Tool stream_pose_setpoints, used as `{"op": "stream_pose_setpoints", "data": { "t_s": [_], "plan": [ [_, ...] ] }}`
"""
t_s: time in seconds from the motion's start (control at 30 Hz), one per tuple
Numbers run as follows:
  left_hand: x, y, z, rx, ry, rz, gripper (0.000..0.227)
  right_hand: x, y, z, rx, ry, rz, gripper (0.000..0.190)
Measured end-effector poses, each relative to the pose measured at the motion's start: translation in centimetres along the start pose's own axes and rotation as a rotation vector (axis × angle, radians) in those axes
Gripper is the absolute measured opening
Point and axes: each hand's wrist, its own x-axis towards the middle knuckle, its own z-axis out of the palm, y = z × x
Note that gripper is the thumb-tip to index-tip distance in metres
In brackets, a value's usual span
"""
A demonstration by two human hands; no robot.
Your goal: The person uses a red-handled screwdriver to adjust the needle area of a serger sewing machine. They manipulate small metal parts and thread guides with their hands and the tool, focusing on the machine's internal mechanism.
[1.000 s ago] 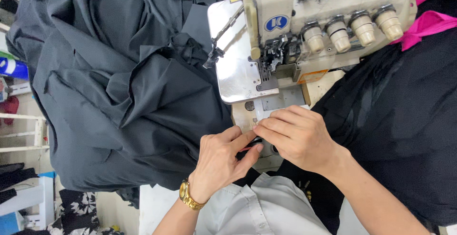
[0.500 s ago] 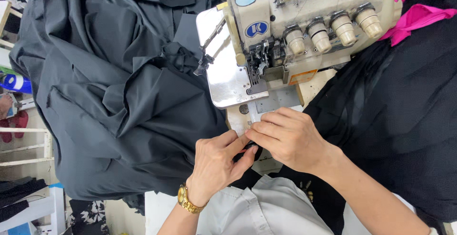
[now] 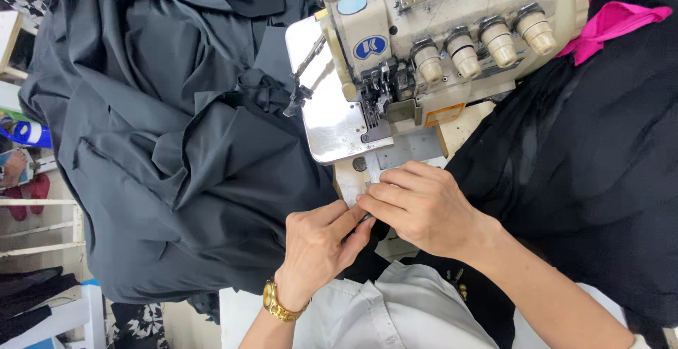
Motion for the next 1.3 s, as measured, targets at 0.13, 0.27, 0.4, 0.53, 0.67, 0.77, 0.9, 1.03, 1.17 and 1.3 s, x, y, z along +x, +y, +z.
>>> {"op": "stream_pose_setpoints", "data": {
  "t_s": [0.13,0.27,0.4,0.53,0.67,0.77,0.9,1.03,1.17,1.3],
  "plan": [
    [-0.3,-0.2,0.0,-0.008,-0.017,-0.008,0.018,0.0,0.0,0.0,-0.001,0.012,0.002,0.018],
    [-0.2,-0.4,-0.8,-0.087,-0.079,-0.127,0.023,0.7,-0.3,-0.6,0.035,0.078,0.013,0.013],
    [-0.1,-1.1,-2.0,-0.294,-0.062,-0.326,0.033,1.6,-0.7,-1.5,0.098,0.197,0.037,0.012],
    [0.1,-1.9,-1.7,-0.358,0.041,-0.474,0.015,1.6,-1.0,-1.1,0.114,0.227,0.049,0.009],
    [2.5,-0.9,-1.7,-0.5,0.094,-0.491,0.017,1.3,-1.3,-0.5,0.153,0.231,0.078,0.02],
    [4.6,-0.5,-0.9,-0.706,0.128,-0.478,0.018,2.1,-1.6,-0.5,0.185,0.302,0.106,0.02],
    [5.9,-0.9,0.6,-0.807,0.177,-0.449,0.021,2.3,-1.5,-0.9,0.231,0.37,0.141,0.018],
    [6.7,-0.4,0.5,-0.851,0.137,-0.463,0.019,2.1,-1.5,-0.5,0.222,0.39,0.114,0.021],
    [6.8,0.2,0.1,-0.818,0.169,-0.446,0.011,1.9,-1.3,-0.7,0.284,0.404,0.135,0.016],
    [6.6,0.0,-0.2,-0.768,0.189,-0.396,0.007,0.9,-0.7,-0.7,0.382,0.44,0.2,0.016]
  ]
}}
